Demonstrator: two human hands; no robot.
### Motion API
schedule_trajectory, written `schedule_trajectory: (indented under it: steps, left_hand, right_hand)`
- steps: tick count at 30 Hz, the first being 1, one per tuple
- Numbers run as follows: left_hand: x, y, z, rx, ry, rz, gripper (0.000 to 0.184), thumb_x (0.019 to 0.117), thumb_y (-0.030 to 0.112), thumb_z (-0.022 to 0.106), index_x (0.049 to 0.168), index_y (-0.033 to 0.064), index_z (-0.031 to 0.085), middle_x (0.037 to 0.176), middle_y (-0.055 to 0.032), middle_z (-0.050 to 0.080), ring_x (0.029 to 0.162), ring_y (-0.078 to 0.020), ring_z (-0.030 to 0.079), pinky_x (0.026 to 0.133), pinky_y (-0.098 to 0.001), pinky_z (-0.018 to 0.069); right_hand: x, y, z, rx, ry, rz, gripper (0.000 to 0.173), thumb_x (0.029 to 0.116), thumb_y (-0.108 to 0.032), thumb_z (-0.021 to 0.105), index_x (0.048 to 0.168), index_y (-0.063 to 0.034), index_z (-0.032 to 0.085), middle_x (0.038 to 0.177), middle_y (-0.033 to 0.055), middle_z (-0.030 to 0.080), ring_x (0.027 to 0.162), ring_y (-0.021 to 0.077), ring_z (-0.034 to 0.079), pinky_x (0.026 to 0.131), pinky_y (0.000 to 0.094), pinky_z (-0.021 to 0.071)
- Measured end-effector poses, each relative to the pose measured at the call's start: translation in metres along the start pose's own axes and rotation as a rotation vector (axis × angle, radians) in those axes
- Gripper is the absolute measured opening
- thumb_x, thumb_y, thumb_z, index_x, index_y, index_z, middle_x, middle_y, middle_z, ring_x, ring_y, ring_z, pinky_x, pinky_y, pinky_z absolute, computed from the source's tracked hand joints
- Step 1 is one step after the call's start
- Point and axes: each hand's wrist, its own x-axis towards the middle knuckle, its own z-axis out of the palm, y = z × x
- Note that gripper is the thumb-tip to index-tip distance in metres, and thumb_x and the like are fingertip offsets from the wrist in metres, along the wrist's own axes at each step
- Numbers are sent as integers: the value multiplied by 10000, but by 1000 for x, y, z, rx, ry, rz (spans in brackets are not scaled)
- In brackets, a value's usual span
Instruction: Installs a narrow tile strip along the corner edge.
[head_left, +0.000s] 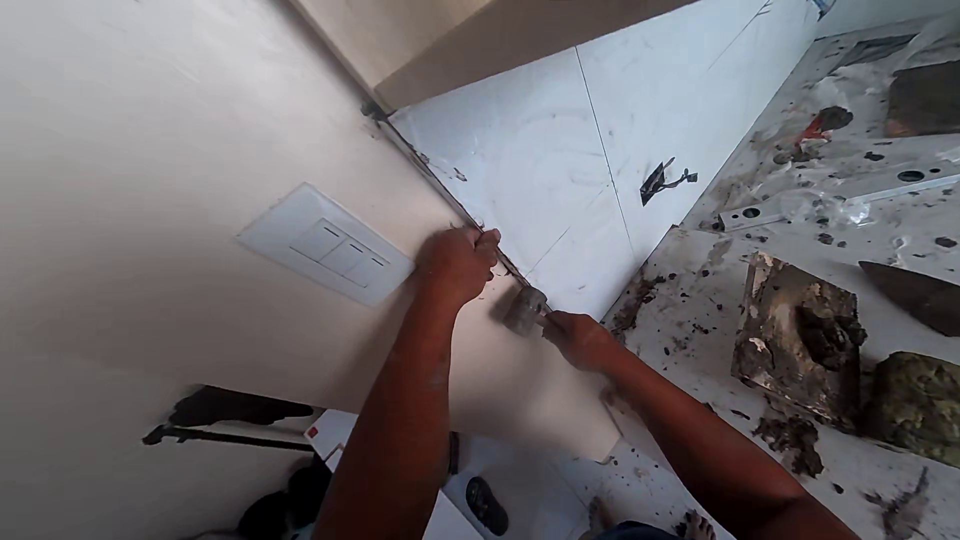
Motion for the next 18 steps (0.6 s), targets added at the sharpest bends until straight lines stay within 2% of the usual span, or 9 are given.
schedule_trajectory:
  steps: [8, 12, 15, 18]
  left_hand:
    - [1, -1, 0, 18, 3, 7, 511, 1112, 422, 394, 1050, 4, 682, 939, -122, 727, 837, -253, 722, 821, -508, 576]
    - [1, -2, 1, 1, 9, 15, 504, 1113, 415, 400, 1012, 6, 678, 912, -117, 721, 804, -244, 716, 794, -493, 581]
    - [1, -2, 1, -2, 5, 18, 507, 1115, 410, 395, 1014, -1, 674, 917, -122, 716, 815, -246, 715, 805, -492, 579]
    - [1, -2, 1, 14, 12, 20, 513, 1113, 422, 394, 1000, 10, 678, 910, -114, 722, 808, -247, 716, 799, -501, 575]
  right_hand:
    - [4, 1, 9, 38, 21, 9, 338, 1100, -292, 466, 1279, -70, 649, 1035, 121, 697, 953, 231, 667, 893, 455, 530]
    - [5, -1, 12, 63, 58, 12, 319, 1100, -285, 468, 1237, -63, 651, 982, 118, 683, 911, 230, 659, 855, 457, 531]
    - [3, -3, 11, 73, 49, 11, 326, 1099, -285, 472, 1262, -68, 652, 1001, 117, 692, 921, 226, 661, 868, 453, 529]
    - [5, -1, 12, 79, 63, 15, 307, 1096, -277, 480, 1236, -65, 653, 974, 118, 682, 899, 233, 657, 845, 462, 530]
